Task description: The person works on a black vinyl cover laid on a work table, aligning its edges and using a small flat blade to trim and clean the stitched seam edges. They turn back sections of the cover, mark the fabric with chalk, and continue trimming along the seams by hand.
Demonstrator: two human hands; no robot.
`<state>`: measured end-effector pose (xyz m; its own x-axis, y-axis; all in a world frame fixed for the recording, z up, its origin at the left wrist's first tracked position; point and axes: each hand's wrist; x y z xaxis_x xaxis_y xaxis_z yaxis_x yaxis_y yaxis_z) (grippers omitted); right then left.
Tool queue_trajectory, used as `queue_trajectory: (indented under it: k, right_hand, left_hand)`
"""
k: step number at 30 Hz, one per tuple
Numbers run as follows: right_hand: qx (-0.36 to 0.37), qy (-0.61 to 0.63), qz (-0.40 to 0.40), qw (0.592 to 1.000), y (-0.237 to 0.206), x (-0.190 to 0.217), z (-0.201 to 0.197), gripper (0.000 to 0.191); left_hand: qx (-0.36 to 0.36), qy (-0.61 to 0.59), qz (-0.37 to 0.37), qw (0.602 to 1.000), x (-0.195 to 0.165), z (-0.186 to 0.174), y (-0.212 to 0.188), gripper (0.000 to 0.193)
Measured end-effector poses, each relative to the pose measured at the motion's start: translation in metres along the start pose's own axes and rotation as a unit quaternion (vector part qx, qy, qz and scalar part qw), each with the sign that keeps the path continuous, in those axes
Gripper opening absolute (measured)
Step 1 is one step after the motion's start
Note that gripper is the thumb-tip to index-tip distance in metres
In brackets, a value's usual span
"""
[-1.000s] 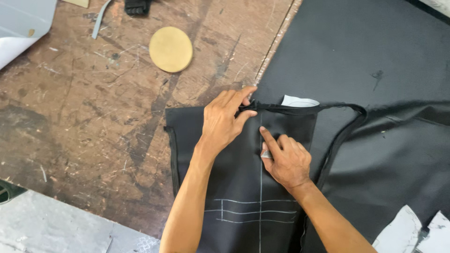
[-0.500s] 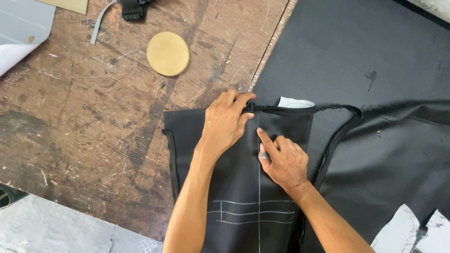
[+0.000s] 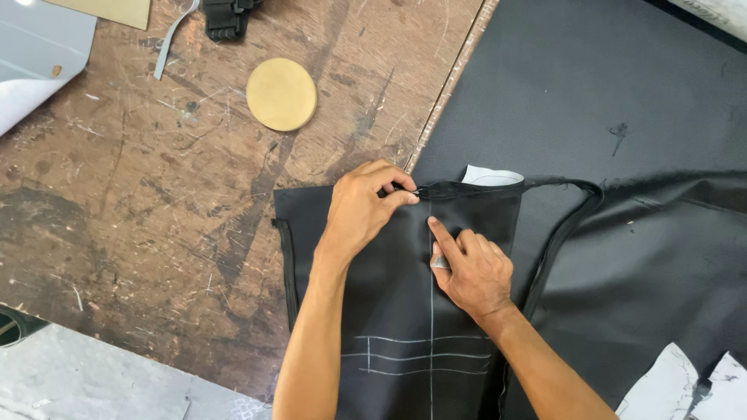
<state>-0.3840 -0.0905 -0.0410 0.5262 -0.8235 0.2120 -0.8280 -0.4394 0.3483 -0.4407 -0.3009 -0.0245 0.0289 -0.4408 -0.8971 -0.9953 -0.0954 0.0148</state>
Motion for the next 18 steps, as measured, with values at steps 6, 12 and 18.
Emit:
queue_trajectory:
  k: [6, 12, 18]
  right_hand:
    - [0.007, -0.003, 0.005, 1.0, 0.001, 0.0, 0.0, 0.043]
    - [0.006, -0.003, 0.005, 1.0, 0.0, -0.001, 0.0, 0.045]
    - [0.013, -0.003, 0.004, 1.0, 0.001, -0.001, -0.001, 0.047]
  left_hand:
    - [-0.036, 0.0, -0.006, 0.999, -0.001, 0.003, 0.002, 0.012]
    - [-0.06, 0.015, -0.002, 0.998, -0.001, 0.01, 0.003, 0.013]
    - [-0.084, 0.034, 0.018, 0.996, 0.0, 0.015, 0.0, 0.012]
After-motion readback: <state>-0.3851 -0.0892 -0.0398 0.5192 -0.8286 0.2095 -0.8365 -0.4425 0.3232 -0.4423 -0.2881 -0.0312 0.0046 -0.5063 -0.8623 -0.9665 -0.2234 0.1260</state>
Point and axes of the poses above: each hand's wrist, its own y-axis towards the middle knuckle, its own z-axis out of the palm, x = y × z, and after that the axes turned 6 degrees about -x, right-handed
